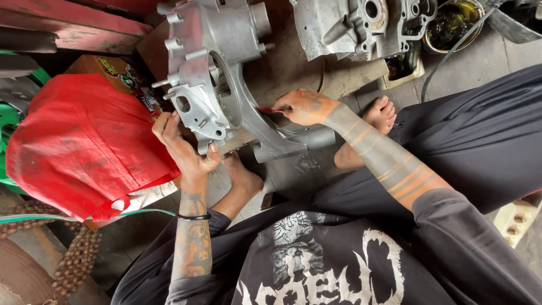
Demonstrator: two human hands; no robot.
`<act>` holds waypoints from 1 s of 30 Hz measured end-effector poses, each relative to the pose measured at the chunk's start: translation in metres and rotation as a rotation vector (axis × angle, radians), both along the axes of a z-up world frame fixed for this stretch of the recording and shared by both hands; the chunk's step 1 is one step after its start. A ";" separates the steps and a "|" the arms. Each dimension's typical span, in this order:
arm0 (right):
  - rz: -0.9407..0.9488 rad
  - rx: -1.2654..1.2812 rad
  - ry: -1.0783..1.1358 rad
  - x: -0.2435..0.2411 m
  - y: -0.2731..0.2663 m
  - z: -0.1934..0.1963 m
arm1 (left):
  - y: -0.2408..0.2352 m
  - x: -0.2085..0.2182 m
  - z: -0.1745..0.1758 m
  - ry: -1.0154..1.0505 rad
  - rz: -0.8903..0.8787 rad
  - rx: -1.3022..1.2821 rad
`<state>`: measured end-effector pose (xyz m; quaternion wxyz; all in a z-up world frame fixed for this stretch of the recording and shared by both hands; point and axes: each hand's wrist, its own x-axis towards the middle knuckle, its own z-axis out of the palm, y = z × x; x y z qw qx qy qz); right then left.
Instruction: The person is meticulously cleaning a disassembled motorcycle engine casing using a small brush to remove dirt and oil residue from its surfaces and crevices.
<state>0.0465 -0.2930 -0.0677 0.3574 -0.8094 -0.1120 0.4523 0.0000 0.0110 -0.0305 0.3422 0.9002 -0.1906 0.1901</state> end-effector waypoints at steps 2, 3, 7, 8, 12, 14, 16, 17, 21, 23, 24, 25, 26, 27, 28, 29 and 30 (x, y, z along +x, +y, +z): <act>0.170 -0.113 -0.013 -0.002 -0.008 0.000 | 0.003 0.000 -0.003 -0.002 -0.021 -0.003; 0.170 -0.112 -0.012 -0.008 -0.012 -0.013 | 0.002 0.000 -0.002 -0.001 -0.021 -0.001; 0.276 -0.201 -0.075 -0.021 -0.021 -0.048 | 0.000 0.002 0.000 -0.014 -0.037 -0.012; 0.291 -0.237 -0.130 -0.023 -0.022 -0.053 | 0.000 0.002 0.000 -0.016 -0.036 -0.010; 0.243 -0.262 -0.207 -0.013 -0.015 -0.027 | 0.001 0.001 0.000 -0.015 -0.030 -0.001; 0.154 -0.202 -0.191 -0.012 -0.011 -0.025 | 0.000 0.001 0.001 0.000 -0.020 0.002; -0.006 -0.103 -0.168 -0.011 -0.007 -0.009 | 0.002 0.001 -0.001 -0.014 -0.032 -0.002; -0.169 -0.008 -0.150 -0.010 -0.005 0.000 | 0.002 0.003 -0.002 -0.034 -0.047 -0.010; -0.273 0.093 -0.203 -0.013 0.011 0.004 | 0.001 0.001 -0.001 -0.018 -0.037 -0.007; -0.197 0.122 -0.218 -0.015 0.024 0.005 | 0.000 0.001 0.002 -0.021 -0.015 0.038; -0.197 0.122 -0.218 -0.014 0.018 0.008 | 0.000 0.001 0.001 -0.021 -0.015 0.038; -0.181 0.181 -0.169 -0.013 0.012 0.011 | 0.000 0.001 0.001 -0.017 -0.018 0.028; -0.165 0.240 -0.121 -0.012 0.007 0.014 | 0.000 0.001 0.001 -0.014 -0.021 0.018; -0.165 0.240 -0.119 -0.008 0.001 0.000 | 0.000 0.002 0.000 -0.012 -0.022 0.018; -0.020 0.122 -0.092 -0.004 -0.004 -0.013 | 0.000 0.002 0.000 -0.022 -0.023 0.021; 0.125 0.003 -0.062 0.000 -0.009 -0.027 | 0.001 0.002 -0.001 -0.030 -0.025 0.025; 0.124 0.004 -0.058 -0.003 -0.013 -0.031 | 0.001 0.002 0.000 -0.025 -0.026 0.025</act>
